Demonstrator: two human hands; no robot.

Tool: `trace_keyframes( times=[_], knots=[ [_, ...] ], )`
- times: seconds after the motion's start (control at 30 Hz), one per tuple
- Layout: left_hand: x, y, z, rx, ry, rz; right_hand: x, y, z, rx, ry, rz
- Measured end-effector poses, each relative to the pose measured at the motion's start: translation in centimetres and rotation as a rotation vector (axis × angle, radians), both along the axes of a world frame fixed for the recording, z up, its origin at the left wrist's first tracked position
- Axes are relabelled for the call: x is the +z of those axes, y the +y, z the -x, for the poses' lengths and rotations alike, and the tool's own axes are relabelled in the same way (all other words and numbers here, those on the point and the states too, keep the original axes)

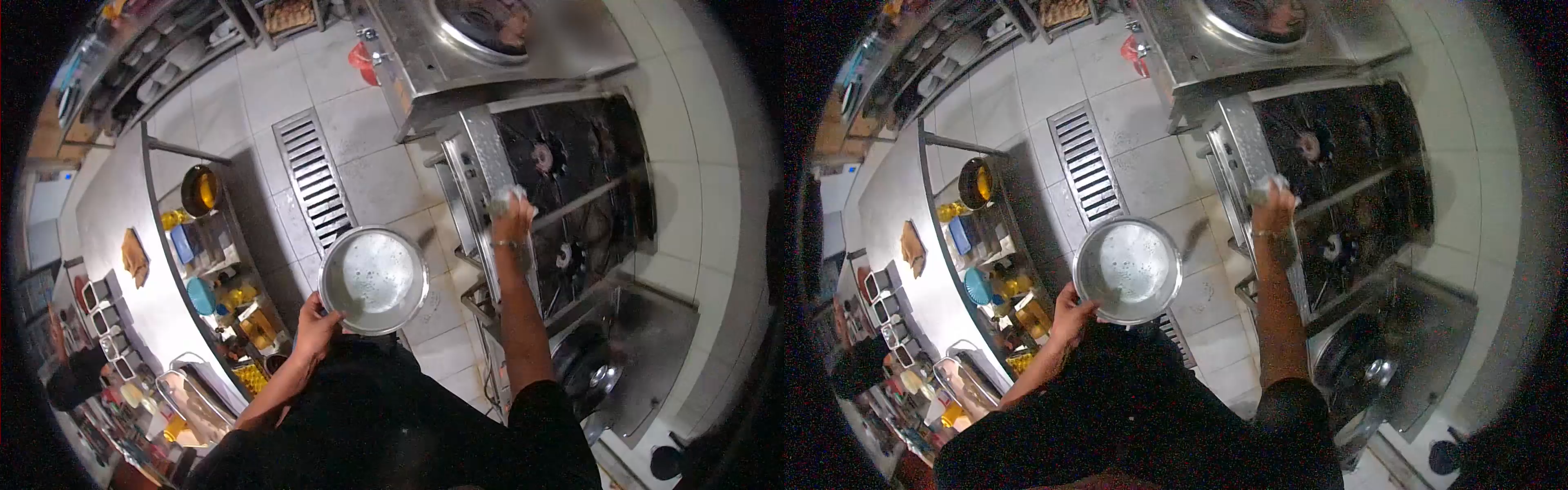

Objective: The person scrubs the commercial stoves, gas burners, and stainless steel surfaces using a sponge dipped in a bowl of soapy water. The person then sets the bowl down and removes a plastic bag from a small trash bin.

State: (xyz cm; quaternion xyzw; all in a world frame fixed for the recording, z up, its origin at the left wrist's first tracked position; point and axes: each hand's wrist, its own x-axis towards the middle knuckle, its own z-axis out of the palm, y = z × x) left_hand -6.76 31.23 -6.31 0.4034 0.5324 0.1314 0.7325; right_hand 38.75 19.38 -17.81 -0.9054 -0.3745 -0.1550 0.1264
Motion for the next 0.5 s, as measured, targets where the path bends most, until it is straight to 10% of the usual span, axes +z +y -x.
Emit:
trace_keyframes(
  times=[0.23, 0.5],
  knots=[
    [0.5, 4.3, -0.7, 0.261, 0.039, 0.214, 0.4, 17.7, -5.2, 0.057, -0.025, 0.015],
    [-0.5, 5.3, -0.1, 0.240, 0.031, 0.072, 1.6, 16.3, -3.5, 0.053, 0.052, 0.079]
  ],
)
